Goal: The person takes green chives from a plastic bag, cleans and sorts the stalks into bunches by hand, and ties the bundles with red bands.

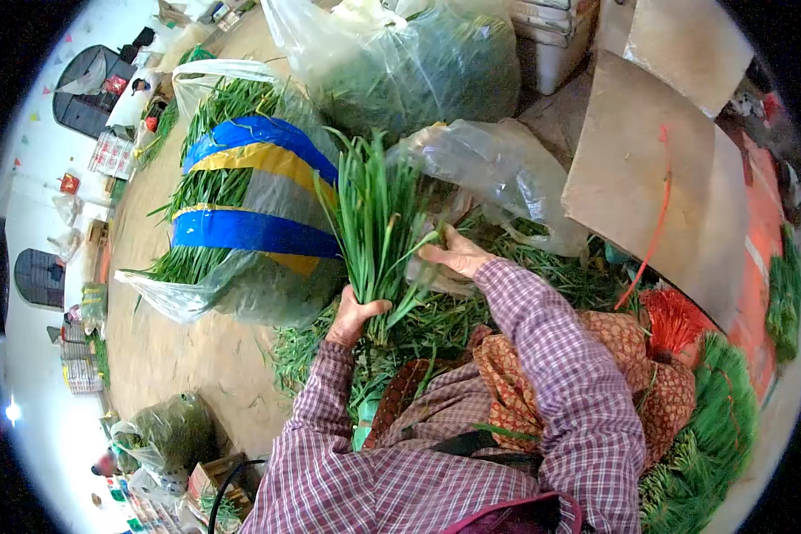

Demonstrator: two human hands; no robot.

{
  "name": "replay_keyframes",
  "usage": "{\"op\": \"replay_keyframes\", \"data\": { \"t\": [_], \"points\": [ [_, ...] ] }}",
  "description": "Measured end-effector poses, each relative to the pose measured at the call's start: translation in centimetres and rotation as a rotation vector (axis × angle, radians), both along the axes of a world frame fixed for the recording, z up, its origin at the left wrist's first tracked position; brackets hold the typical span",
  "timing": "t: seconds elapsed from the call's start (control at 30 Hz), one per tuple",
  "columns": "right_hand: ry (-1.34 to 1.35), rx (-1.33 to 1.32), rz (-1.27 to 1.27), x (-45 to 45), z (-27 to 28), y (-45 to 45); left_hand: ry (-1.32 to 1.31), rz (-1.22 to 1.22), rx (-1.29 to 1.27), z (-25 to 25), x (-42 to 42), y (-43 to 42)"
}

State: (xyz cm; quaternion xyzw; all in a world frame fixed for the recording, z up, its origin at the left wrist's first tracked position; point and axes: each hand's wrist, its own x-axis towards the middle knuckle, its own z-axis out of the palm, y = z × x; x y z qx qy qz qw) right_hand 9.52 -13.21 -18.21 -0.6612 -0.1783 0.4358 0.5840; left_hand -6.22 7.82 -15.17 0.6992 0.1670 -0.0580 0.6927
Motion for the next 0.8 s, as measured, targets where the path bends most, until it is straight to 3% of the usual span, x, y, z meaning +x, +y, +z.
{"op": "replay_keyframes", "data": {
  "t": [0.07, 0.13, 0.17, 0.27, 0.33, 0.43, 0.57, 0.6, 0.63, 0.7, 0.77, 0.8],
  "points": [
    [0.031, 0.049, -0.101, -0.7, 3.0, 0.3, -0.013, -0.071, -0.032, 0.7, 0.0, -1.7],
    [0.259, 0.271, -0.271, -1.2, 5.1, 0.2, -0.028, -0.187, 0.022, 1.2, 0.1, -3.1],
    [0.304, 0.268, -0.305, 0.6, 1.0, 0.3, -0.033, -0.228, 0.034, 1.8, 0.2, -4.0],
    [0.136, 0.483, -0.237, -1.2, 9.0, -0.4, -0.071, -0.359, 0.101, 2.5, 0.3, -6.0],
    [-0.017, 0.643, -0.387, -3.3, 11.5, -0.3, -0.111, -0.437, 0.152, 3.0, 0.5, -7.0],
    [-0.066, 0.489, -0.250, -3.4, 13.1, -1.8, -0.207, -0.483, 0.188, 3.6, 0.6, -7.8],
    [-0.252, 0.369, -0.411, -5.1, 18.0, -3.5, -0.178, -0.493, 0.018, 5.2, -0.4, -8.1],
    [-0.325, 0.444, -0.523, -6.1, 20.5, -3.8, -0.238, -0.547, 0.200, 4.5, -0.7, -7.1],
    [-0.486, 0.489, -0.469, -5.3, 21.0, -4.7, -0.331, -0.570, 0.470, 4.3, -1.3, -6.0],
    [-0.443, 0.606, -0.511, -4.2, 22.7, -7.1, -0.376, -0.533, 0.673, 1.7, -2.8, -2.9],
    [-0.428, 0.631, -0.540, -3.3, 22.4, -7.8, -0.192, -0.417, 0.820, 2.5, -4.5, -0.8],
    [-0.463, 0.442, -0.609, -2.9, 21.1, -7.9, -0.145, -0.311, 0.844, 3.4, -4.8, 0.0]
  ]
}}
